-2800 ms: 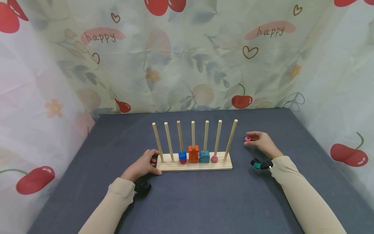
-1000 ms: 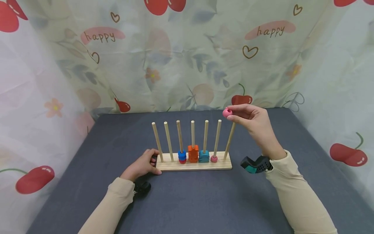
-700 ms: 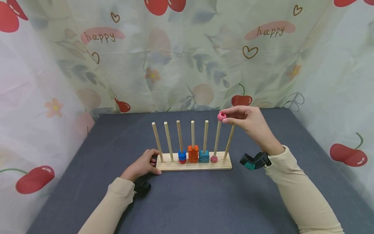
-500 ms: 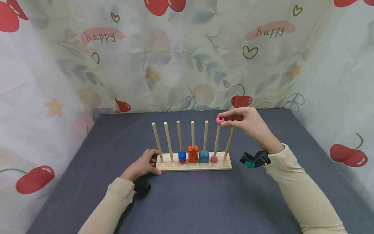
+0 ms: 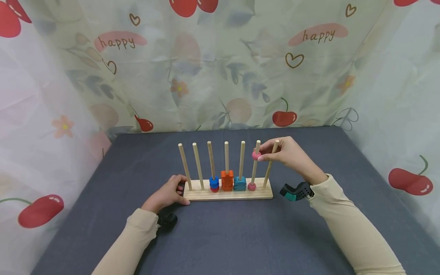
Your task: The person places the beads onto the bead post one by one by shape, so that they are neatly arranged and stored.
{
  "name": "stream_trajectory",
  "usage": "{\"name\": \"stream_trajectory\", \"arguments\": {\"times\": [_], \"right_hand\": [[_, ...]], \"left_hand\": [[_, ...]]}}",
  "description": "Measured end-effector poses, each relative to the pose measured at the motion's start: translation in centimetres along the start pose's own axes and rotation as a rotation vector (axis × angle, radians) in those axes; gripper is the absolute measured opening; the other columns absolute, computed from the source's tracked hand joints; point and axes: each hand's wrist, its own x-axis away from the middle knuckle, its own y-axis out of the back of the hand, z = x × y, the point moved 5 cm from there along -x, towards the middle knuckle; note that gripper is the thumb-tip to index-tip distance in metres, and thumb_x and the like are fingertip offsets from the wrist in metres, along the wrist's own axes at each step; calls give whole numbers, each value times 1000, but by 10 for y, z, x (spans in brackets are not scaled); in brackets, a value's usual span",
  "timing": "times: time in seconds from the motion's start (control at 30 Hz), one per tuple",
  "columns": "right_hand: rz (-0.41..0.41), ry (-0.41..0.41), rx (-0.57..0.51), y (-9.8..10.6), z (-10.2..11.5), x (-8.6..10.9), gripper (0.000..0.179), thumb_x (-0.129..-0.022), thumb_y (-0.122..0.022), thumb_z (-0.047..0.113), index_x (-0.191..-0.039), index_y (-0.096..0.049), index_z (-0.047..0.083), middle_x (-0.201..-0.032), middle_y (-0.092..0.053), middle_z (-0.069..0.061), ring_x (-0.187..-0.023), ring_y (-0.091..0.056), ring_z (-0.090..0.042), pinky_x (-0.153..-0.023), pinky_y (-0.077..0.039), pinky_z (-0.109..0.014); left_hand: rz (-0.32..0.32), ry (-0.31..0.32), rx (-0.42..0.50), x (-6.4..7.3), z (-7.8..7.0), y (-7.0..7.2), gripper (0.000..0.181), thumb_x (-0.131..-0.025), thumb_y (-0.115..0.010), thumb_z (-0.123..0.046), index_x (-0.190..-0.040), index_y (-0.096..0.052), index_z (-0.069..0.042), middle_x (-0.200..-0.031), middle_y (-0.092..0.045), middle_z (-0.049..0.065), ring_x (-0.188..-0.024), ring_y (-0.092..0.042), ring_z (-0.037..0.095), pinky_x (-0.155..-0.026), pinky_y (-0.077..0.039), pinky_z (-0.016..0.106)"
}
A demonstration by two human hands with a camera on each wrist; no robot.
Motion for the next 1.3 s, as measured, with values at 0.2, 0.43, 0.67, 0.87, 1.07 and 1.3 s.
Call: {"name": "stream_trajectory", "arguments": {"times": [0.2,0.43,0.67,0.87,1.07,1.3], "right_hand": [[40,-9,-1,-19,-28,0,33,-79,-80,20,-104,-72,0,-97,-74,-11,-87,-69,-17,-82,-53,-37],[68,-18,-5,-47,-71,-2,25,-79,-80,14,-98,-73,0,-95,-73,-12,-82,-65,-17,-76,-54,-32],[104,-15,-68,-65,-94,0,25,-78,-81,15,-98,-74,2,-95,-73,-10,-84,-63,-16,-74,-52,-27],[103,11,-68,-67,-97,1,26,-78,-80,15,-99,-73,1,-95,-73,-11,-84,-64,-16,-75,-53,-27],[94,3,-53,-67,-100,0,27,-79,-80,18,-99,-72,2,-94,-73,-10,-85,-62,-17,-76,-51,-30],[91,-14,-52,-67,-99,0,27,-78,-81,20,-99,-73,5,-92,-73,-7,-83,-62,-16,-74,-51,-29]], "left_hand": [[-1,-11,5,1,0,0,74,-66,-87,-1,-129,-47,0,-119,-42,17,-104,-50,27,-91,-46,41],[-3,-18,13,1,-2,1,74,-65,-87,0,-128,-48,0,-118,-43,17,-102,-49,27,-89,-46,40],[-2,-22,13,1,-3,1,74,-65,-87,-1,-128,-48,1,-117,-43,17,-102,-49,27,-89,-46,40],[0,-6,5,1,-1,0,74,-66,-87,-2,-129,-48,0,-118,-42,16,-102,-49,26,-89,-46,39],[0,-10,13,1,0,0,74,-66,-87,-1,-128,-48,0,-117,-42,16,-102,-48,26,-88,-46,39],[0,-23,19,3,-2,2,73,-66,-87,-1,-128,-48,0,-116,-43,16,-100,-48,26,-87,-45,38]]}}
